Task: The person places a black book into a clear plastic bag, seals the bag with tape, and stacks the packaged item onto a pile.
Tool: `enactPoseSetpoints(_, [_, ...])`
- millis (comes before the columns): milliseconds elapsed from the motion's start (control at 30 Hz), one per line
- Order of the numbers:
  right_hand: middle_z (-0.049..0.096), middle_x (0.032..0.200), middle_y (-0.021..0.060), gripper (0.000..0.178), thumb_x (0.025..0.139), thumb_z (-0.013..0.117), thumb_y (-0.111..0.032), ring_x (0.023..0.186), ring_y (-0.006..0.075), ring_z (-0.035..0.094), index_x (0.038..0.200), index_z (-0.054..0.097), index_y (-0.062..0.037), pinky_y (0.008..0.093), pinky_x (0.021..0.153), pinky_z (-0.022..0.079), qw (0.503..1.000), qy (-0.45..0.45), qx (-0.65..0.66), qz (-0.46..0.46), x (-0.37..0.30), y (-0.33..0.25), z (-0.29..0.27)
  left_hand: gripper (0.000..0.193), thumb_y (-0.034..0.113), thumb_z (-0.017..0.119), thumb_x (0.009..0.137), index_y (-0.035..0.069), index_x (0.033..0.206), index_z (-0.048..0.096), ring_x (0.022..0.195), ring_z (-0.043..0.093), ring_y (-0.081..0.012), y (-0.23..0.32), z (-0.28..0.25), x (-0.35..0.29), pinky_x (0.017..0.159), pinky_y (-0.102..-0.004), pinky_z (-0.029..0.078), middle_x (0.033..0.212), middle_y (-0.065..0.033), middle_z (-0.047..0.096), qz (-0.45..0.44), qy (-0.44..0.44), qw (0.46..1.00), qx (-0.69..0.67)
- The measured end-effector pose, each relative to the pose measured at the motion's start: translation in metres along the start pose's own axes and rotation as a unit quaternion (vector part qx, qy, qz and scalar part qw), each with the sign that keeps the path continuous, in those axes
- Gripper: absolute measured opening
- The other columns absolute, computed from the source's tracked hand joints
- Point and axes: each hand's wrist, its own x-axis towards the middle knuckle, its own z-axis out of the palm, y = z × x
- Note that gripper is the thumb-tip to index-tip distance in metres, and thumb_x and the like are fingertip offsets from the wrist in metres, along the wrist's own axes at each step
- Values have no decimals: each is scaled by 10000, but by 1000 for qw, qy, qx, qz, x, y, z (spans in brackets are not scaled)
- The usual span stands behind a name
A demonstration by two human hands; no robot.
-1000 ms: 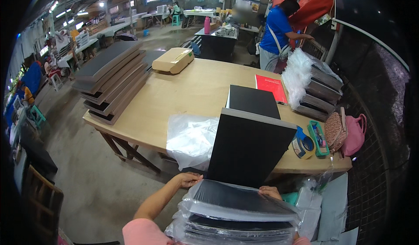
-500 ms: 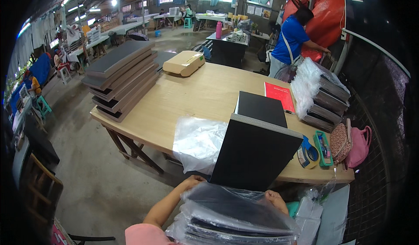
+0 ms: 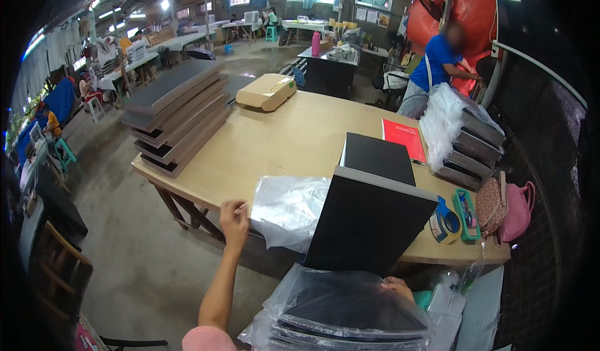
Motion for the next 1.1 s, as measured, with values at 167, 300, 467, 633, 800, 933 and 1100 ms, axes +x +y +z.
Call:
enactPoseSetpoints(167, [639,668,69,66,684,690,-8,619,149,612,679,624,-14,261,572,476,943,104,-222,-226,60,70,-61,206,116,705,754,-8,907,641,851,617,-302,-23,66,38,731,-354,514,963,-164,600,80,-202,975,51])
enactPoseSetpoints(300, [653,669,72,32,657,677,-20,619,159,610,681,657,-16,271,587,473,854,290,-336,-272,38,32,-67,331,162,786,648,-7,898,652,862,622,-337,-66,84,57,794,-388,491,976,-178,623,-5,-278,951,137])
enactPoseSetpoints(467, [592,749,52,138,743,689,-63,729,118,566,810,586,0,269,702,457,777,161,-448,-412,-82,-187,69,237,25,736,669,-7,866,608,822,640,-322,5,90,76,719,-379,502,828,-185,647,93,-172,980,43])
enactPoseSetpoints(633, [595,846,98,258,729,712,-165,913,278,542,913,576,-46,388,810,425,573,-119,-604,-542,-34,-311,260,391,-25,662,763,68,1126,550,733,678,-141,31,89,99,666,-250,506,832,-125,703,-89,-224,961,-133])
enactPoseSetpoints(800, [655,1030,125,442,634,759,-167,950,298,620,1049,643,-71,383,830,484,498,-201,-755,-376,137,-317,346,407,-44,638,782,17,1163,509,781,663,-120,40,110,100,702,-233,509,845,-132,700,-35,-237,948,-211])
enactPoseSetpoints(933, [684,866,106,253,638,749,-171,846,279,651,879,710,-105,383,733,517,449,-145,-827,-305,163,-285,399,411,-65,635,782,-1,1162,493,810,655,-142,34,97,100,716,-232,518,824,-131,679,-52,-228,937,-259])
enactPoseSetpoints(1100, [681,913,153,210,657,732,-117,873,277,662,856,701,-56,411,719,536,507,-70,-799,-316,141,-301,387,411,-28,678,770,-7,1152,528,653,610,-95,28,97,97,604,-208,491,695,-47,623,-101,-208,945,-230])
